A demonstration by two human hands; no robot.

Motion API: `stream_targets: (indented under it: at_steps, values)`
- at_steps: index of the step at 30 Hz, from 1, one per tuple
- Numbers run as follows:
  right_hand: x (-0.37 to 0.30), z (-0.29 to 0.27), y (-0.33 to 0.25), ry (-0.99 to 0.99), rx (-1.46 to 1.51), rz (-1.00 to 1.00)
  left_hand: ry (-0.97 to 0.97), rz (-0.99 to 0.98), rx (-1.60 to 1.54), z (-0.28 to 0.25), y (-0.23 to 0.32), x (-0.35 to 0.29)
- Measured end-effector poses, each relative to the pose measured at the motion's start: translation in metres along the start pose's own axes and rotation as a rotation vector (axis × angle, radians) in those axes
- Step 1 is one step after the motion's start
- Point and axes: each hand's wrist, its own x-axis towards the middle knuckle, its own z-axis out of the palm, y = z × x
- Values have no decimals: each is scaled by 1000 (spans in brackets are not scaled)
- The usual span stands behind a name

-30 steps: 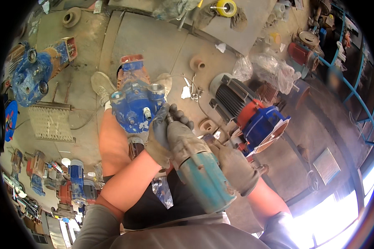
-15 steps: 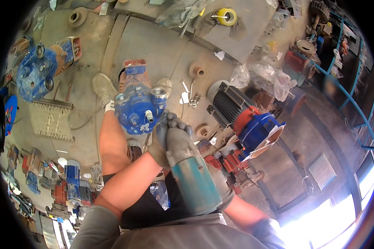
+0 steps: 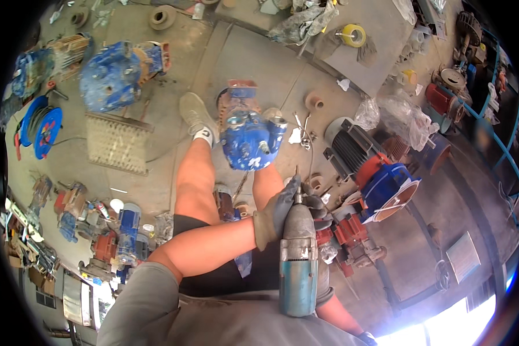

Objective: The person uses a handheld angle grinder to grind the surface of several blue-painted metal motor housings in a workshop. They move from one part to another, repositioning the parts on the floor and adjusting their stance to access different areas for grinding.

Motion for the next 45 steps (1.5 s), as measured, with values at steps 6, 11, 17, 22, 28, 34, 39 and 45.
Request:
stream_targets:
  at_steps: [6, 11, 17, 22, 28, 34, 39, 45]
  values:
    - [-68, 35, -5, -64, 21, -126, 230, 148, -11, -9, -47, -102]
    - [-103, 53, -12, -119, -35, -337, -113, 385, -88, -51, -65, -147]
    - [-106, 103, -24, -143, -348, -670, -90, 725, -2, -59, -87, -253]
    - [-143, 141, -88, 16, -648, -951, -123, 912, -13, -99, -100, -337]
    - [-181, 188, -128, -285, -217, -1004, 76, 1060, 167, -84, -142, -444]
    - [-197, 263, -192, -196, -436, -1357, -153, 1033, 243, -83, -115, -555]
    - [-197, 357, -258, -97, -461, -1397, -87, 1026, 369, -69, -61, -655]
    - [-221, 467, -310, -106, -169, -1086, -178, 873, 379, -49, 6, -764]
